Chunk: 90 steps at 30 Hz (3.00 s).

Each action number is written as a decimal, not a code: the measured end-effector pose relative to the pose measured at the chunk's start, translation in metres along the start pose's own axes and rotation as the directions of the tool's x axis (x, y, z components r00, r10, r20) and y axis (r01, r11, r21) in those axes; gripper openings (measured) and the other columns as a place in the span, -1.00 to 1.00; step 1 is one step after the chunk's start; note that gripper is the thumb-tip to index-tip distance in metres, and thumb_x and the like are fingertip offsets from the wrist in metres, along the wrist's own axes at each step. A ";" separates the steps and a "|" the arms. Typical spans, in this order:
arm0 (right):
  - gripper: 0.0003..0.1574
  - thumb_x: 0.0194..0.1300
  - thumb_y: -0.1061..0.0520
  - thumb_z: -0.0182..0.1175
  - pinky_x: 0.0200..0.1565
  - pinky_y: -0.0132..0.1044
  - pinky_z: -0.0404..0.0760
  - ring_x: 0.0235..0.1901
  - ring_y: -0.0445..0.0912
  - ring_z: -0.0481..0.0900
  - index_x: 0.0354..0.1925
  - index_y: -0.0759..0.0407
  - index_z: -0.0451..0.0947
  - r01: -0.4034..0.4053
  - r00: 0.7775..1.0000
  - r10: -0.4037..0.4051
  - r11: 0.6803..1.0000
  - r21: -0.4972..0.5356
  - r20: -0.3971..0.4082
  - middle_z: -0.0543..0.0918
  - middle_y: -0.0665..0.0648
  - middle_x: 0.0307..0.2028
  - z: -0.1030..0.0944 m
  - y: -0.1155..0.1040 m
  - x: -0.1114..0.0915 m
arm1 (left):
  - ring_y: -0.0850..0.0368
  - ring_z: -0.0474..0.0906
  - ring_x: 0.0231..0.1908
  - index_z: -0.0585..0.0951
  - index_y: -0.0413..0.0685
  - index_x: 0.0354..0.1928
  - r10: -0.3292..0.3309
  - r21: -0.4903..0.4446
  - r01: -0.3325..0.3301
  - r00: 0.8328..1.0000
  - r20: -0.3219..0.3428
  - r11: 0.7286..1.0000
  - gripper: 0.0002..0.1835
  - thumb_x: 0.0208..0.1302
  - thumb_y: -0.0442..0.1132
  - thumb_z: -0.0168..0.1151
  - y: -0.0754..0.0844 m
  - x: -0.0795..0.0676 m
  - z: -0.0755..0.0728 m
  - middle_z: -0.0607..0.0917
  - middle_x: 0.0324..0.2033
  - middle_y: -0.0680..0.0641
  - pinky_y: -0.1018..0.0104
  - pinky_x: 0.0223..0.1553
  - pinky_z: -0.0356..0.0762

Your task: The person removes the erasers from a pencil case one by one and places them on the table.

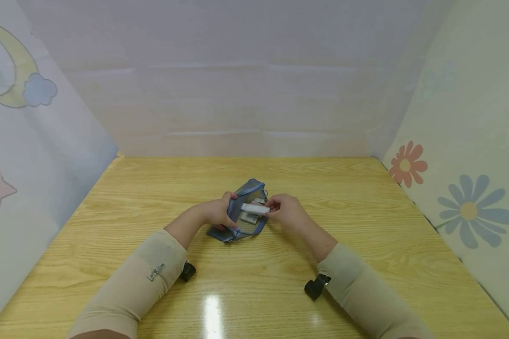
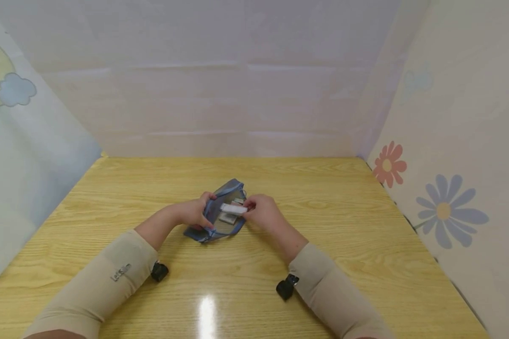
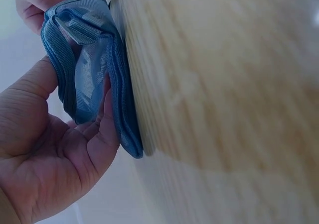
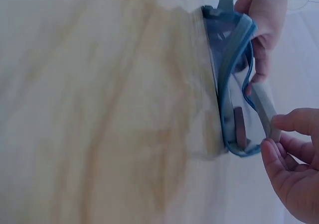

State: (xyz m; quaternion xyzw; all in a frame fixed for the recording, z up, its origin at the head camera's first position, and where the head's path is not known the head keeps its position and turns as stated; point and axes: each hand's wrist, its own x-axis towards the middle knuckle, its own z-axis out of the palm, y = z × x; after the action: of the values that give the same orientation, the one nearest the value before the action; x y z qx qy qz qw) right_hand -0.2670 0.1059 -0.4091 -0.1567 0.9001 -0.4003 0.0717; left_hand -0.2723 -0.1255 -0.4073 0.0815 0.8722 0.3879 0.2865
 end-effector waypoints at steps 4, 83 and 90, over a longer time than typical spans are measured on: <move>-0.80 0.11 0.22 0.29 -0.31 -0.31 0.54 -0.33 -0.10 0.52 -0.24 0.23 0.59 0.004 1.000 -0.004 1.000 -0.001 -0.021 0.59 0.11 -0.34 -0.014 0.004 0.000 | 0.05 0.55 -0.31 -0.08 0.14 0.33 0.029 0.029 -0.029 1.000 0.007 0.999 -0.01 0.00 -0.20 0.40 0.001 -0.001 0.001 0.43 -0.10 -0.22 0.24 -0.38 0.59; -0.74 0.13 0.16 0.28 -0.23 -0.19 0.45 -0.30 0.00 0.47 -0.22 0.26 0.54 -0.155 0.988 0.150 0.971 -0.182 -0.043 0.56 0.16 -0.31 -0.061 0.087 0.028 | 0.04 0.63 -0.45 0.24 -0.19 0.08 -0.120 -0.116 0.103 0.982 -0.146 0.988 -0.73 0.41 -0.33 -0.34 0.004 0.007 -0.004 0.52 -0.29 -0.26 0.23 -0.45 0.60; -0.74 0.12 0.16 0.29 -0.22 -0.19 0.45 -0.29 0.00 0.47 -0.22 0.26 0.54 -0.165 0.986 0.160 0.974 -0.153 -0.045 0.56 0.16 -0.30 -0.061 0.089 0.028 | 0.05 0.62 -0.44 0.23 -0.18 0.11 -0.128 -0.124 0.111 0.982 -0.137 0.986 -0.72 0.43 -0.30 -0.34 0.003 0.009 -0.005 0.51 -0.28 -0.25 0.24 -0.46 0.60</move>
State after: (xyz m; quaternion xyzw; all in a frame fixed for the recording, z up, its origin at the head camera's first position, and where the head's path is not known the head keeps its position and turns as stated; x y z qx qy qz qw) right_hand -0.3287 0.1954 -0.4344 -0.0812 0.9395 -0.3236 0.0770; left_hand -0.2823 -0.1234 -0.4067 -0.0160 0.8700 0.4248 0.2497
